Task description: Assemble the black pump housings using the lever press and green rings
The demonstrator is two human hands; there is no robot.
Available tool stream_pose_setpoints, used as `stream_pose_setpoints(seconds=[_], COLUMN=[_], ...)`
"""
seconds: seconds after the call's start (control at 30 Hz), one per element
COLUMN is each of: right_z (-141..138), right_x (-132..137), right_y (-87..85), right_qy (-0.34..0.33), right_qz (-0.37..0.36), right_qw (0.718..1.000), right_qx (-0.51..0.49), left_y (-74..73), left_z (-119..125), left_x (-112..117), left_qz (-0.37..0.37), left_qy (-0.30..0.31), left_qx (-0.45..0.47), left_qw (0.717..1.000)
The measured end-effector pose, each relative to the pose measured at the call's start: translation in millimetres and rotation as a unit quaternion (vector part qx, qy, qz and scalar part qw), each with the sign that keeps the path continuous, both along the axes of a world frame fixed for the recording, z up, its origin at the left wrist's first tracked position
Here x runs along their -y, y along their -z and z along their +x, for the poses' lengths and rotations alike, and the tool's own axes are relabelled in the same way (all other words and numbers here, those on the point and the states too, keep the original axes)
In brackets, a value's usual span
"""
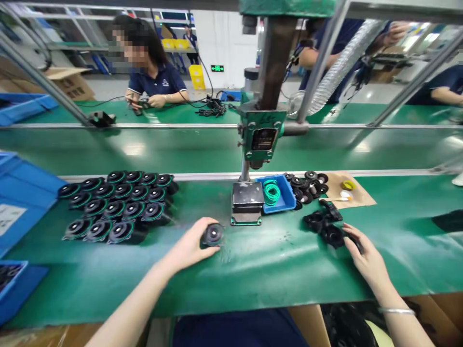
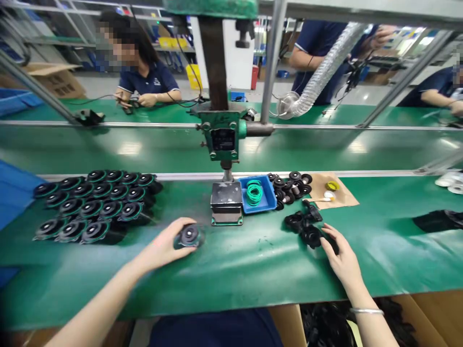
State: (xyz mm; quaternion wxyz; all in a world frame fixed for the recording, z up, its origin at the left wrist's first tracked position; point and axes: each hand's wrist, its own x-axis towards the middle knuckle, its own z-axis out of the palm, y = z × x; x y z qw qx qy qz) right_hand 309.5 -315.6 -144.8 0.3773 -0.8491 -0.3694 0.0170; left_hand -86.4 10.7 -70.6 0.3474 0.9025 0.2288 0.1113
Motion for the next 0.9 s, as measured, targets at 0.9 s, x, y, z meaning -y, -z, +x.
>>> stream_pose_setpoints(seconds=[0.9], right_z=[-122], right_x=[-86], right_y=[-49.0], right_qy=[-0.253], right_qz=[-0.111], right_qw=[0.959], right_qx=[0.059], left_y=[56.9], left_z=[47], left_x=[75], left_qz=[-0.226], left_qy=[-0.026], left_qx=[0.159], left_qw=[0.961])
